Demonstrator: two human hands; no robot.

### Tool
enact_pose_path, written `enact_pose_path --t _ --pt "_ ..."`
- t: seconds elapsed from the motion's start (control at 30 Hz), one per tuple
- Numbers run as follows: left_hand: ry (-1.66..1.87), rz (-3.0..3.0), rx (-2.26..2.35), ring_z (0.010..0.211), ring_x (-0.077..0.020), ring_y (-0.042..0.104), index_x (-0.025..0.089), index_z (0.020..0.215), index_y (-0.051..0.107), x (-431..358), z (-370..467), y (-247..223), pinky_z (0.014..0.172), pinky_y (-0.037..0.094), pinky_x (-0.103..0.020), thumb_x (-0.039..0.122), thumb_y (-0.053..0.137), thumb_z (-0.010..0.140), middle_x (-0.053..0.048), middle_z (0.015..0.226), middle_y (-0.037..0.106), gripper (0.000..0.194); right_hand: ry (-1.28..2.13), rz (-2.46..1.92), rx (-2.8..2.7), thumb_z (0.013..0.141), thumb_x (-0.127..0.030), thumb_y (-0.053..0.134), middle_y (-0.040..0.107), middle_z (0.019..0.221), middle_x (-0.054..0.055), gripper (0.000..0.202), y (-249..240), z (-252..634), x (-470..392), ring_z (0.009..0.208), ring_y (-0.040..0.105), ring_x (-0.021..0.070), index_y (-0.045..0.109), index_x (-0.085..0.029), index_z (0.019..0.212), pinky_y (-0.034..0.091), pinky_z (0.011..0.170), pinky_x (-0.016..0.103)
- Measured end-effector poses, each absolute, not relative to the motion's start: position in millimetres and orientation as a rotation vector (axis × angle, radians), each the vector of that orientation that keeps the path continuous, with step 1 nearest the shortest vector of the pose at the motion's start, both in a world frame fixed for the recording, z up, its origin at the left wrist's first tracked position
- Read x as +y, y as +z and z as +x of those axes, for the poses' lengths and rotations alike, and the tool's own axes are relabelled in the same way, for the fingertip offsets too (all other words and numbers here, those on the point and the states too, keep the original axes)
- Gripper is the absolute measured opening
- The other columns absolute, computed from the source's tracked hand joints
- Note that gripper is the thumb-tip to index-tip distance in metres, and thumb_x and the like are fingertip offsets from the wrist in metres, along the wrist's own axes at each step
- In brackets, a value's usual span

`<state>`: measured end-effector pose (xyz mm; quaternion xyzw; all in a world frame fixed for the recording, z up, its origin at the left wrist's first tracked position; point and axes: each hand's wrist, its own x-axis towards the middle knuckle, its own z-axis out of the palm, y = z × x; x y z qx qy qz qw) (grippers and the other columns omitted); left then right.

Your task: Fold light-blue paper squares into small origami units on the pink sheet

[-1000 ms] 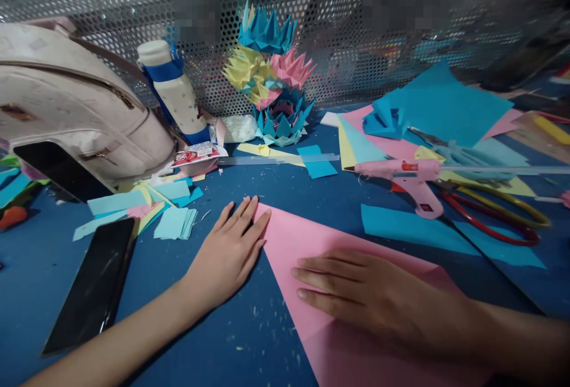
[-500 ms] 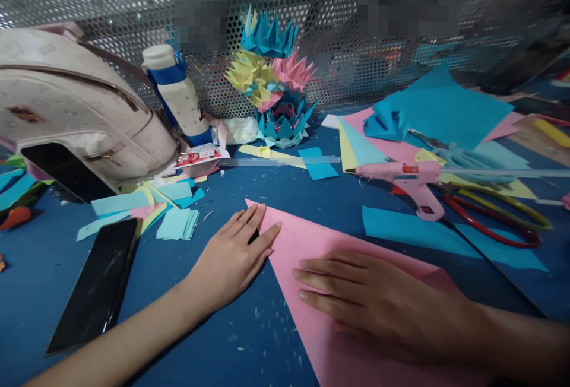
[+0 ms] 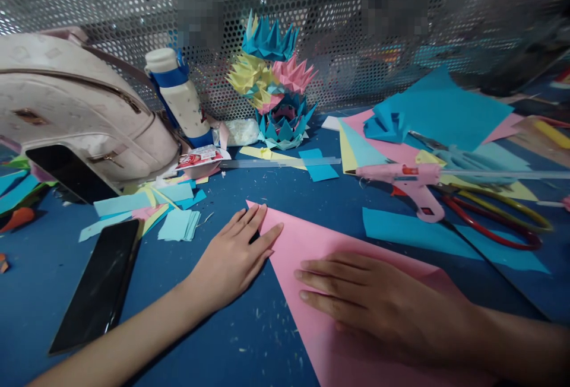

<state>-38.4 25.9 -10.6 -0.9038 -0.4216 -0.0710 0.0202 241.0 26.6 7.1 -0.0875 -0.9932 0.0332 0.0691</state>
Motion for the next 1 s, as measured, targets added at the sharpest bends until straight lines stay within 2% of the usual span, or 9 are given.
enact_pose_path --t 0.33,0.53,0.7,1.0 --pt "-0.172 -2.762 -1.354 0.137 -0.0311 0.037 0.024 0.140 0.044 25.8 -37.1 -6.5 0.108 0.036 -0.054 0.031 0.037 0.099 -0.015 0.150 0.039 0.042 0.144 -0.244 -3.017 0.090 -0.016 0.046 0.047 0.145 0.006 0.052 10.0 241.4 27.7 0.134 0.043 0.0187 0.043 -0.015 0.142 0.042 0.106 0.034" --pt "-0.177 -2.686 -1.433 0.137 -0.0325 0.037 0.026 0.141 0.044 25.9 -37.9 -4.8 0.110 0.028 -0.058 0.038 0.038 0.098 -0.015 0.150 0.040 0.045 0.102 -0.266 -2.929 0.094 -0.019 0.042 0.055 0.138 0.007 0.043 10.4 238.1 24.2 0.129 0.049 0.0193 0.051 -0.016 0.136 0.045 0.104 0.035" --pt "-0.150 -2.724 -1.404 0.140 -0.0325 0.032 0.026 0.141 0.043 26.2 -42.2 -3.8 0.110 0.027 -0.060 0.040 0.039 0.097 -0.014 0.153 0.034 0.046 0.081 -0.214 -2.938 0.095 -0.015 0.040 0.057 0.136 0.010 0.041 8.0 235.5 19.3 0.129 0.049 0.0226 0.054 -0.011 0.133 0.044 0.104 0.041" --pt "-0.288 -2.739 -1.351 0.138 -0.0275 0.038 0.021 0.135 0.050 22.8 -41.8 -2.9 0.113 0.024 -0.058 0.026 0.041 0.095 -0.014 0.148 0.042 0.041 -0.032 -0.213 -2.877 0.097 -0.016 0.038 0.060 0.130 0.015 0.038 0.2 232.7 15.4 0.120 0.057 0.0253 0.059 -0.009 0.127 0.050 0.096 0.043"
